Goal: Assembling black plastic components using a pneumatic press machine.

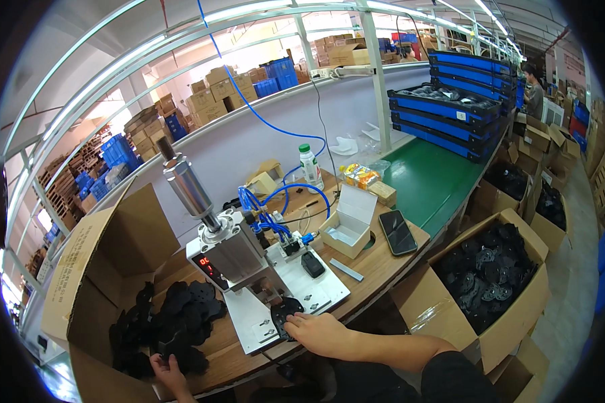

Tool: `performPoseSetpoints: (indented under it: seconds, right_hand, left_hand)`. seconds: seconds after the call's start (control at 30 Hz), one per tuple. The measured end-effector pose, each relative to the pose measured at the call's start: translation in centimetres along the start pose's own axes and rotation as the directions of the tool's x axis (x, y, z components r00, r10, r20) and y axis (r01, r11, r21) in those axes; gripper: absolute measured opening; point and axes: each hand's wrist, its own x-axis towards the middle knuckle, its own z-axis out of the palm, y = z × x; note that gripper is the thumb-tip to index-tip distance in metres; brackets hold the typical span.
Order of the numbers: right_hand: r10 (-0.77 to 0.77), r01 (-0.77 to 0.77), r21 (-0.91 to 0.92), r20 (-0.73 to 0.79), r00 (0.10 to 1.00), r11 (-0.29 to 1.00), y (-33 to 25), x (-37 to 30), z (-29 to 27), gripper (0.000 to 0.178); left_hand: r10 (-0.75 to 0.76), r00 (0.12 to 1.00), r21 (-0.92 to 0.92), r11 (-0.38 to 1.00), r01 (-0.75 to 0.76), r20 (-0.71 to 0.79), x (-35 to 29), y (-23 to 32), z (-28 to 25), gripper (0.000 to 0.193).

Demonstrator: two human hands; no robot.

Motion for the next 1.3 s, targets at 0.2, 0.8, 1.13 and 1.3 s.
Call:
performPoseSetpoints:
  seconds: [0.2, 0.8, 1.13, 1.3]
  right_hand:
    - [0.275, -0.354, 0.261, 0.295, 0.915, 0.898, 2.1, 2.6, -7.0, 0.035]
    - [0.858, -0.947, -0.320, -0.495, 0.140, -0.030, 20.4, -44.2, -4.4, 0.051]
    - [0.628, -0.539, 0.322, -0.363, 0.689, 0.778, 10.1, -13.8, -0.5, 0.031]
    - [0.351, -0.185, 0.501, -0.261, 0.899, 0.846, 6.2, -5.2, -2.6, 0.033]
  left_hand:
    - [0.442, 0.856, -0.333, 0.876, -0.348, 0.268, -5.2, 10.1, 9.6, 0.033]
    - [0.725, 0.428, -0.090, 0.555, -0.827, 0.539, -8.9, 17.8, 23.9, 0.007]
    - [0.693, 0.413, -0.176, 0.610, -0.772, 0.591, -8.4, 16.7, 24.4, 0.027]
    - [0.624, 0.462, -0.107, 0.659, -0.744, 0.630, -8.7, 17.8, 24.5, 0.032]
